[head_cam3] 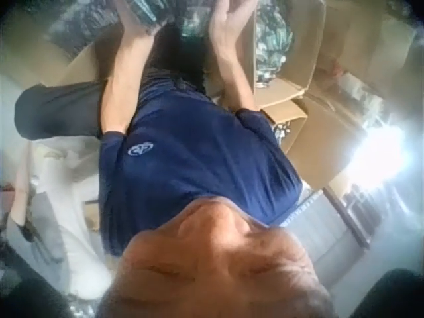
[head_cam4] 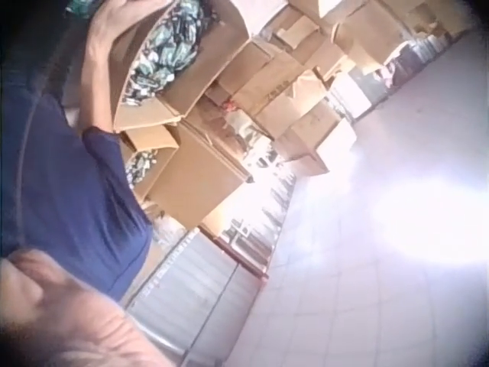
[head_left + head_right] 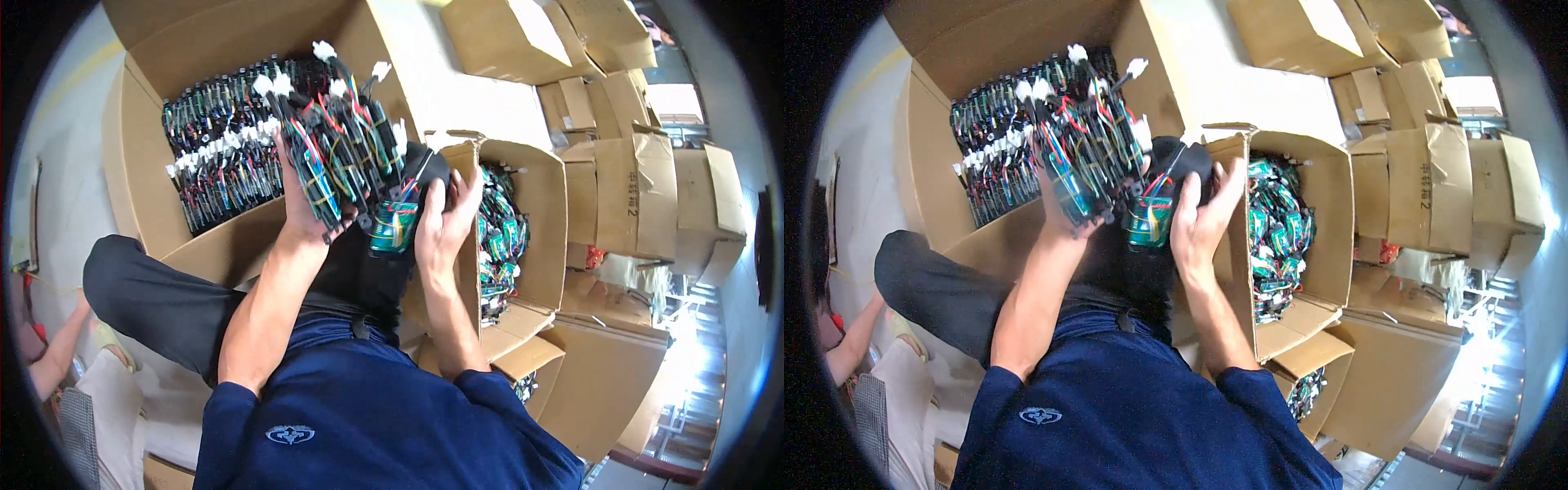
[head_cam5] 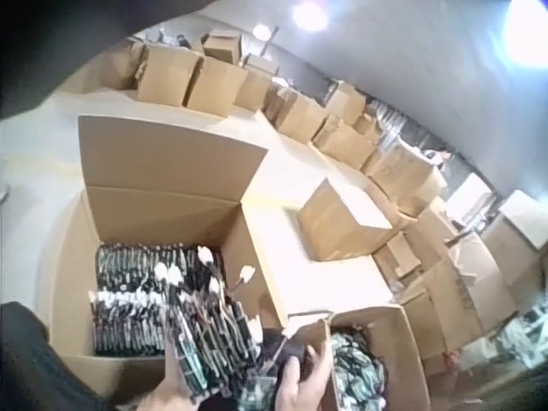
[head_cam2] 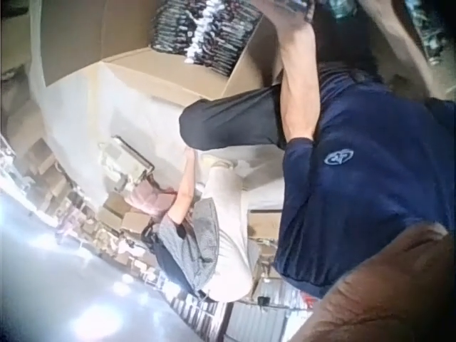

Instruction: The person sorts PCB boards with wire harnesses by hand, then packs them into cardboard boxes.

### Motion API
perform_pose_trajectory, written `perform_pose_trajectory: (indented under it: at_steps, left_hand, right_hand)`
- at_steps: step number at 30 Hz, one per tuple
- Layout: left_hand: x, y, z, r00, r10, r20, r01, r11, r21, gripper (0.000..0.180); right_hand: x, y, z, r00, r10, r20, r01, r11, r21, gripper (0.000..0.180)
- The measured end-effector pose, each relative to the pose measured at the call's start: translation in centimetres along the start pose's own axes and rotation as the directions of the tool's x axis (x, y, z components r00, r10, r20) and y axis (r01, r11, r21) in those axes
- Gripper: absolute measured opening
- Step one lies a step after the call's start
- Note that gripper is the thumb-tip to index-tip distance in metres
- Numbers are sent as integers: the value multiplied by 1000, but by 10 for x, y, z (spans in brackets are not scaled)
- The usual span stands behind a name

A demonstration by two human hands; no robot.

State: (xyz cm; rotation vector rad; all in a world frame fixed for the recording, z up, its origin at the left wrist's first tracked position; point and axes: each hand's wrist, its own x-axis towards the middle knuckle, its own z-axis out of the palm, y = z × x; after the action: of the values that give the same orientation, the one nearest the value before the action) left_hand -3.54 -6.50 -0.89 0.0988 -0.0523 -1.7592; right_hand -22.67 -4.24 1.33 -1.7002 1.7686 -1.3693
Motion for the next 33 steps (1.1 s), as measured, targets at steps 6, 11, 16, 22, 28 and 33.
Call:
perform_pose_trajectory:
  at_steps: [6,11,16,22,28,33]
  left_hand:
    - [-12,-22,-23,999,27,-29,-33,973,-230,88]
    - [-7,-45,-25,995,-90,44,99,946,-309,96]
    - [-9,-40,-21,990,-90,107,125,911,-392,97]
    - [-13,-33,-15,971,-76,228,194,810,-554,96]
    - [-18,13,-5,963,-44,264,146,912,-382,99]
    - [-61,52,9,997,38,62,-31,992,-118,103]
  right_hand:
    - [-59,-29,-16,950,-177,255,249,926,-283,67]
    - [-80,-20,-5,893,-260,368,408,812,-417,68]
    - [-82,-28,2,926,-250,282,343,868,-360,59]
    - [-91,-32,10,967,-228,117,240,965,-104,36]
    - [-68,-25,8,984,-115,135,94,984,154,15]
    - [12,-81,-3,974,-72,216,47,992,121,18]
